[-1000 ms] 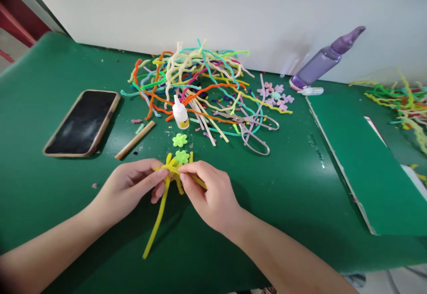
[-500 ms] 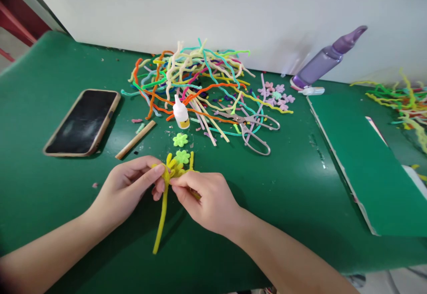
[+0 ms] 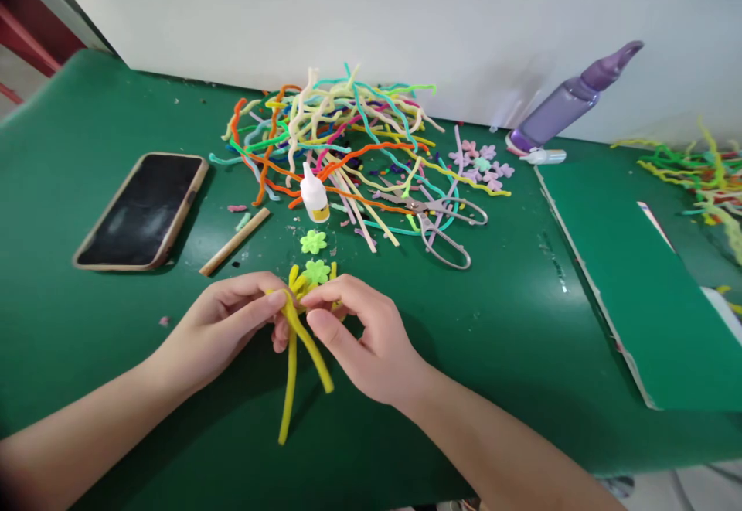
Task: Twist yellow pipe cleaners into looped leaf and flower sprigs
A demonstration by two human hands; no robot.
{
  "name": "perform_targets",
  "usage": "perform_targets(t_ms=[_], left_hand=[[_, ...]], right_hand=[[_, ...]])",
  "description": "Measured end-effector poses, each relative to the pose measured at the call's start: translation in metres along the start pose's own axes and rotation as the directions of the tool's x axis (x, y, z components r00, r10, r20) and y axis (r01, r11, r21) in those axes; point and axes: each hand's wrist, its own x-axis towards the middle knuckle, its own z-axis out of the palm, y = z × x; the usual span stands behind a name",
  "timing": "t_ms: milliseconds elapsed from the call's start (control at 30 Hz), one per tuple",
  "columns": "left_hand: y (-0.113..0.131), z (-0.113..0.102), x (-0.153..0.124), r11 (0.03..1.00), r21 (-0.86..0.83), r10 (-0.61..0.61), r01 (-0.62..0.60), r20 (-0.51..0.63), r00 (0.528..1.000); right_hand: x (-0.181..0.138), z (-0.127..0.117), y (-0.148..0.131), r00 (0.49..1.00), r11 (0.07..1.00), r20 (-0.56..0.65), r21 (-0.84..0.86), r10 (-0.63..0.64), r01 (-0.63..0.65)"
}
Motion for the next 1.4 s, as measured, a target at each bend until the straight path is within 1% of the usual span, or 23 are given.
perform_targets(t_ms=[67,133,233,333,400,500,567,600,633,667,700,767,867,933,1033,1100,1167,1233,1267,1333,1367,1400], left_hand=[[0.000,0.000,-0.001,1.000,-0.002,0.003,-0.003,0.011,1.000],[0.000,0.000,-0.001,1.000,-0.010,-0.002,0.003,0.013,1.000],[0.000,0.000,-0.001,1.000,-0.010,-0.013,0.013,0.010,1.000],[0.002,0.002,-0.001,0.999,-0.037,-0.019,0.022,0.099,0.995],[0.003,0.003,-0.001,0.997,-0.071,-0.018,0.030,0.156,0.988],[0.005,0.004,-0.003,0.994,-0.107,-0.006,0.022,0.150,0.989],[0.006,0.004,-0.004,0.995,-0.094,-0.003,0.021,0.196,0.981],[0.007,0.004,-0.004,0.996,-0.082,-0.005,0.022,0.207,0.978],[0.007,0.005,-0.003,0.999,-0.049,0.006,0.003,0.185,0.983],[0.007,0.005,-0.003,1.000,-0.011,0.023,-0.022,0.148,0.989],[0.007,0.004,-0.003,0.998,0.032,0.041,-0.045,0.127,0.991],[0.008,0.004,-0.002,0.992,0.100,0.061,-0.073,0.117,0.991],[0.008,0.003,-0.003,0.979,0.182,0.074,-0.093,0.106,0.992],[0.007,0.002,-0.004,0.963,0.255,0.075,-0.090,0.067,0.995],[0.006,0.003,-0.006,0.925,0.369,0.093,-0.084,-0.007,0.996],[0.006,0.004,-0.007,0.888,0.452,0.114,-0.080,-0.048,0.992],[0.006,0.006,-0.008,0.848,0.525,0.131,-0.071,-0.078,0.988],[0.007,0.009,-0.008,0.825,0.563,0.133,-0.055,-0.098,0.986],[0.007,0.010,-0.008,0.823,0.566,0.127,-0.045,-0.107,0.986],[0.007,0.011,-0.007,0.835,0.549,0.107,-0.023,-0.122,0.987],[0.007,0.011,-0.007,0.844,0.537,0.091,-0.011,-0.122,0.988],[0.007,0.011,-0.007,0.853,0.522,0.074,-0.003,-0.115,0.991]], right_hand=[[0.000,0.000,0.002,0.996,0.995,0.022,0.049,0.090,-0.091],[0.000,0.000,0.003,0.984,0.983,0.106,0.094,0.145,-0.156],[-0.001,0.002,0.002,0.953,0.970,0.249,0.125,0.174,-0.210],[-0.001,0.003,-0.001,0.924,0.944,0.325,0.186,0.204,-0.274],[0.000,0.003,-0.002,0.900,0.887,0.376,0.305,0.223,-0.347],[0.003,0.003,0.001,0.843,0.745,0.498,0.480,0.204,-0.463],[0.004,0.003,0.005,0.809,0.642,0.558,0.555,0.183,-0.528],[0.004,0.003,0.007,0.798,0.601,0.576,0.579,0.177,-0.551],[0.004,0.003,0.008,0.792,0.574,0.583,0.592,0.180,-0.566],[0.004,0.002,0.009,0.791,0.567,0.580,0.592,0.194,-0.573],[0.004,0.002,0.010,0.790,0.575,0.572,0.579,0.219,-0.578],[0.004,0.000,0.008,0.794,0.628,0.539,0.523,0.281,-0.576],[0.004,-0.003,0.003,0.818,0.727,0.461,0.419,0.345,-0.543],[0.005,-0.003,0.000,0.838,0.772,0.408,0.372,0.362,-0.515],[0.004,-0.001,-0.002,0.884,0.850,0.297,0.284,0.361,-0.443],[0.002,0.001,-0.002,0.919,0.913,0.205,0.167,0.338,-0.373],[0.000,0.003,-0.003,0.954,0.961,0.124,0.005,0.274,-0.277],[-0.002,0.004,-0.003,0.987,0.975,0.074,-0.184,0.140,-0.124],[-0.003,0.004,-0.002,0.997,0.959,0.066,-0.283,0.050,-0.029],[-0.004,0.005,-0.002,0.990,0.880,0.082,-0.454,-0.112,0.137],[-0.005,0.004,-0.002,0.982,0.843,0.098,-0.505,-0.160,0.188],[-0.005,0.004,-0.002,0.978,0.825,0.105,-0.527,-0.178,0.207]])
